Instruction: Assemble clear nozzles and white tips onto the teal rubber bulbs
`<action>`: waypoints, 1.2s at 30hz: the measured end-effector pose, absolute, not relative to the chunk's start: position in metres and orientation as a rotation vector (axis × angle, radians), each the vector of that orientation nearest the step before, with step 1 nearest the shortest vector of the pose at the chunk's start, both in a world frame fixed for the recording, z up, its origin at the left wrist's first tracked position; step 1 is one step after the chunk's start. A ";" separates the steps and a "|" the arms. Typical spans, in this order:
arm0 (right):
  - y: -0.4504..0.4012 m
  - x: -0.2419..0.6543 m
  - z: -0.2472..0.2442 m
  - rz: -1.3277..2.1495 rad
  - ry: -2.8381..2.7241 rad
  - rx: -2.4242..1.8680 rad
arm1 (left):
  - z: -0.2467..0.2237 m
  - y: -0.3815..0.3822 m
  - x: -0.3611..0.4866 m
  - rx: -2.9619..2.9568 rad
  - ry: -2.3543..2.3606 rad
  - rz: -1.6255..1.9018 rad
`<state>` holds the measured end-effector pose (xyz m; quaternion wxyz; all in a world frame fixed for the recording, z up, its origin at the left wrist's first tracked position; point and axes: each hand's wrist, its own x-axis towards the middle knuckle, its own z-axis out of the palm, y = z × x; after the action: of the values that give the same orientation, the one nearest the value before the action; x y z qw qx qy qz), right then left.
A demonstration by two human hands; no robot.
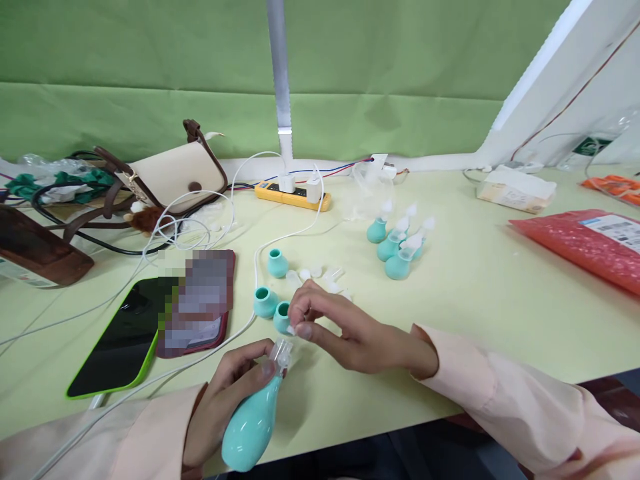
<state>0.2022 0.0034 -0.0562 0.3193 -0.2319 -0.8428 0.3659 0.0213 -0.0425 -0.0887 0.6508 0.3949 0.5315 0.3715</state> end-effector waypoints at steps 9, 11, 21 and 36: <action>0.042 0.220 -0.062 0.331 -2.341 -1.081 | -0.081 -0.036 0.023 1.145 1.030 0.774; 0.046 0.221 -0.067 0.310 -2.410 -1.171 | -0.084 -0.035 0.023 1.200 1.041 0.766; 0.055 0.221 -0.080 0.113 -2.297 -1.062 | -0.083 -0.038 0.023 1.366 0.997 0.765; -0.022 0.192 -0.072 1.103 -2.337 -0.768 | -0.084 -0.047 0.023 1.781 0.918 0.710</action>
<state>0.1920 -0.0222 -0.0721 0.2209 -0.2778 -0.8454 0.3991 0.0228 -0.0471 -0.0839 0.4864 0.7320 0.3775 0.2918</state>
